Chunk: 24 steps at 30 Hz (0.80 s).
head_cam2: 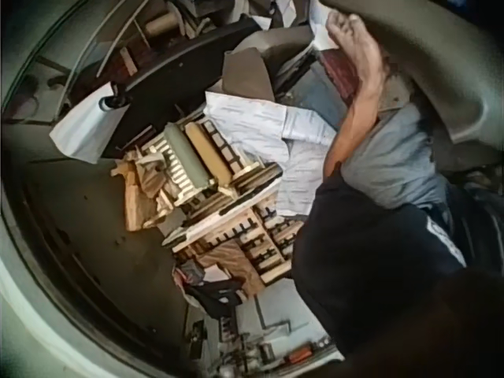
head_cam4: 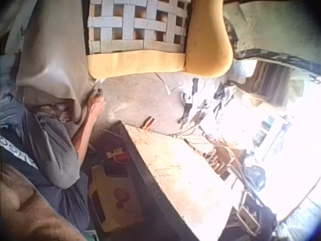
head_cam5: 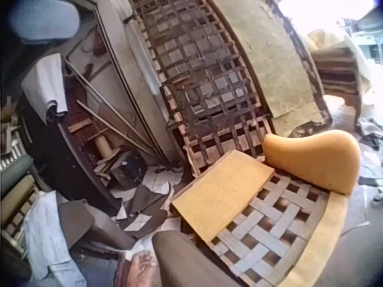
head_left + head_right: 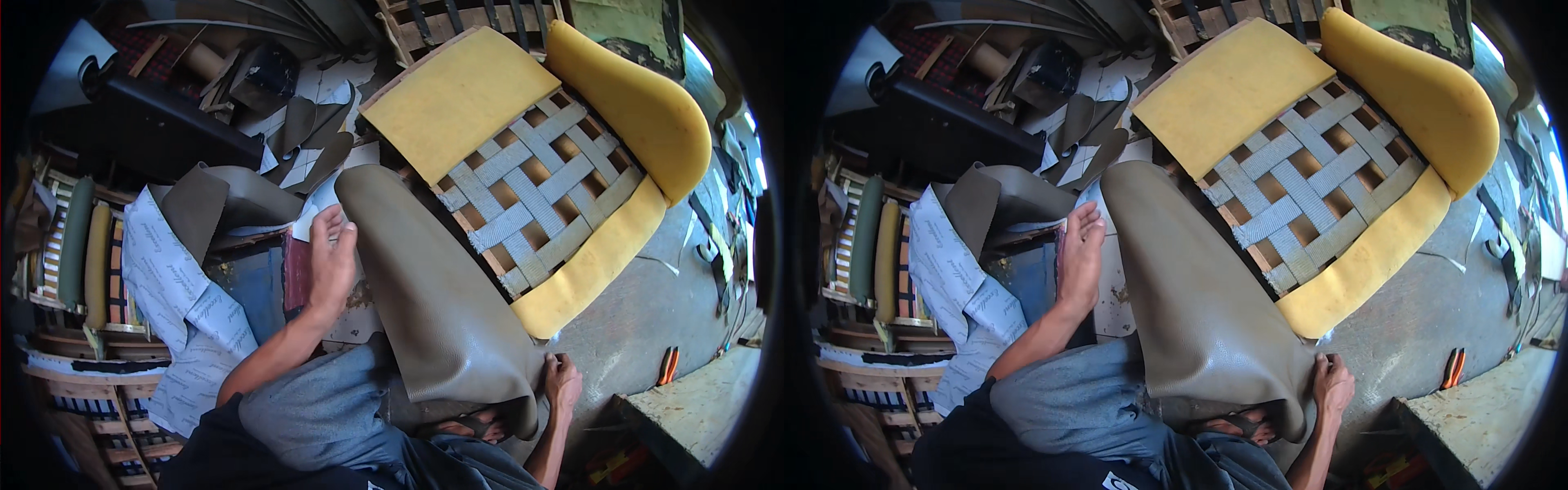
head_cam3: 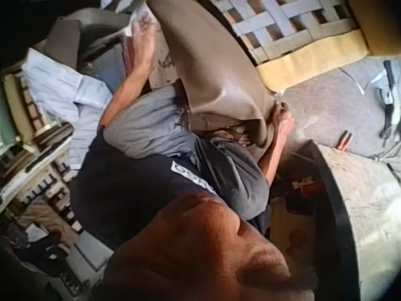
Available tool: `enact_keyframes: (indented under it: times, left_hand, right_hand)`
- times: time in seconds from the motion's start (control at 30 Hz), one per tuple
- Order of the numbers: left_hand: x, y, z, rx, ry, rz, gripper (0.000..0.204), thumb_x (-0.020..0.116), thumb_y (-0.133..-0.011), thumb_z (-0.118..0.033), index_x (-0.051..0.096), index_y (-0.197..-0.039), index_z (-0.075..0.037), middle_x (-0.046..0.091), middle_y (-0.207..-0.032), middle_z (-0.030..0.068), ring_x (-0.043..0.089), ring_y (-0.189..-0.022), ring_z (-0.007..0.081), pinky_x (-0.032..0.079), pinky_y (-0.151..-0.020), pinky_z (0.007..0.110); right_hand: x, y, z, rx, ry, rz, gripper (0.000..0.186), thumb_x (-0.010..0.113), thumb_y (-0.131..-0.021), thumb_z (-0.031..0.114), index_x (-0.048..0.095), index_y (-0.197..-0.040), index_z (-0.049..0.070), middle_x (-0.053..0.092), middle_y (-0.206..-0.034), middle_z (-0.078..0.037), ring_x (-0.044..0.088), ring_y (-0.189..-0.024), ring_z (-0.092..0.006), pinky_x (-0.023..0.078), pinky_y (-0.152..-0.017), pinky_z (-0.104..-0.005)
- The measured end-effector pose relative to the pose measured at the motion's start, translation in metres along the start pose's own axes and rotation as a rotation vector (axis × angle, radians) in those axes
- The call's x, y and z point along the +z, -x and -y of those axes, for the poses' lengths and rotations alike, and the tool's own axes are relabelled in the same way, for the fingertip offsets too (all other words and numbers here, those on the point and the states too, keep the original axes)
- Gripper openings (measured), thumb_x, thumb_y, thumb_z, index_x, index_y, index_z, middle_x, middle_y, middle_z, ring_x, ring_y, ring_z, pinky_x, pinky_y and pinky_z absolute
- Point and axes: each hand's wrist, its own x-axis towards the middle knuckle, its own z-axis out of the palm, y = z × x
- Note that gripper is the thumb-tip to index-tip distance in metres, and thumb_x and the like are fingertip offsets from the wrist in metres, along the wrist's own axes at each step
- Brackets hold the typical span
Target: The person fits leather upholstery pieces over the foam padding of a chair frame. Then, the person aligns pattern templates with leather pieces on a workbench and tests them against the chair cushion.
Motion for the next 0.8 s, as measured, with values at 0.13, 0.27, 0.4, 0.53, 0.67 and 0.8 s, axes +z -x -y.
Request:
enact_keyframes:
  times: [0.13, 0.27, 0.4, 0.53, 0.67, 0.8]
  left_hand:
    - [-0.012, 0.004, 0.035, -0.89, 0.538, 0.09, 0.063, 0.06, -0.096, -0.049, 0.044, -0.139, -0.005, 0.054, -0.127, 0.0148, 0.054, -0.105, 0.0252, 0.046, -0.09, 0.045]
    - [-0.008, 0.004, 0.051, -0.844, 0.871, 0.276, 0.057, 0.06, -0.098, -0.049, 0.051, -0.135, -0.006, 0.062, -0.124, 0.0114, 0.058, -0.116, 0.0266, 0.046, -0.101, 0.048]
    - [0.012, 0.012, 0.092, -0.677, 0.966, 0.356, 0.046, 0.058, -0.101, -0.037, 0.052, -0.132, -0.004, 0.063, -0.124, 0.0104, 0.059, -0.117, 0.0256, 0.047, -0.103, 0.044]
    - [0.004, 0.018, 0.102, -0.767, 0.938, 0.198, 0.039, 0.056, -0.102, -0.029, 0.053, -0.131, -0.004, 0.062, -0.129, 0.0093, 0.06, -0.117, 0.0235, 0.046, -0.105, 0.042]
    - [-0.005, 0.012, 0.099, -0.761, 0.972, 0.353, 0.034, 0.058, -0.102, -0.028, 0.057, -0.127, -0.005, 0.064, -0.124, 0.0079, 0.06, -0.116, 0.0219, 0.047, -0.103, 0.041]
    - [-0.01, 0.0, 0.095, -0.745, 0.795, 0.342, 0.034, 0.059, -0.101, -0.03, 0.057, -0.127, -0.009, 0.066, -0.114, 0.0079, 0.062, -0.11, 0.0235, 0.049, -0.098, 0.04]
  right_hand:
    - [-0.097, -0.013, 0.072, -0.266, -0.16, -0.11, 0.032, 0.064, -0.095, 0.023, 0.066, -0.114, -0.002, 0.069, -0.109, -0.023, 0.07, -0.097, -0.0353, 0.054, -0.079, -0.0417]
    - [-0.117, -0.02, 0.213, -0.848, -0.64, 0.432, 0.048, 0.053, -0.102, 0.031, 0.051, -0.14, 0.003, 0.061, -0.134, -0.02, 0.059, -0.124, -0.0284, 0.045, -0.104, -0.0391]
    - [-0.048, -0.04, 0.292, -1.095, -0.351, 0.869, 0.07, 0.025, -0.106, 0.053, 0.023, -0.157, 0.004, 0.025, -0.162, -0.02, 0.019, -0.152, -0.0302, 0.015, -0.123, -0.0403]
    - [0.006, -0.073, 0.299, -1.012, -0.397, 0.824, 0.076, 0.015, -0.104, 0.061, 0.012, -0.16, 0.009, 0.014, -0.165, -0.016, 0.009, -0.154, -0.0298, 0.011, -0.124, -0.0381]
    - [0.027, -0.093, 0.297, -0.748, -0.478, 0.98, 0.076, 0.014, -0.104, 0.061, 0.01, -0.16, 0.012, 0.015, -0.166, -0.014, 0.015, -0.153, -0.0275, 0.014, -0.123, -0.0382]
    - [0.053, -0.116, 0.292, -0.579, -0.4, 0.968, 0.078, 0.012, -0.104, 0.06, 0.017, -0.158, 0.005, 0.018, -0.165, -0.014, 0.014, -0.153, -0.027, 0.013, -0.124, -0.0361]
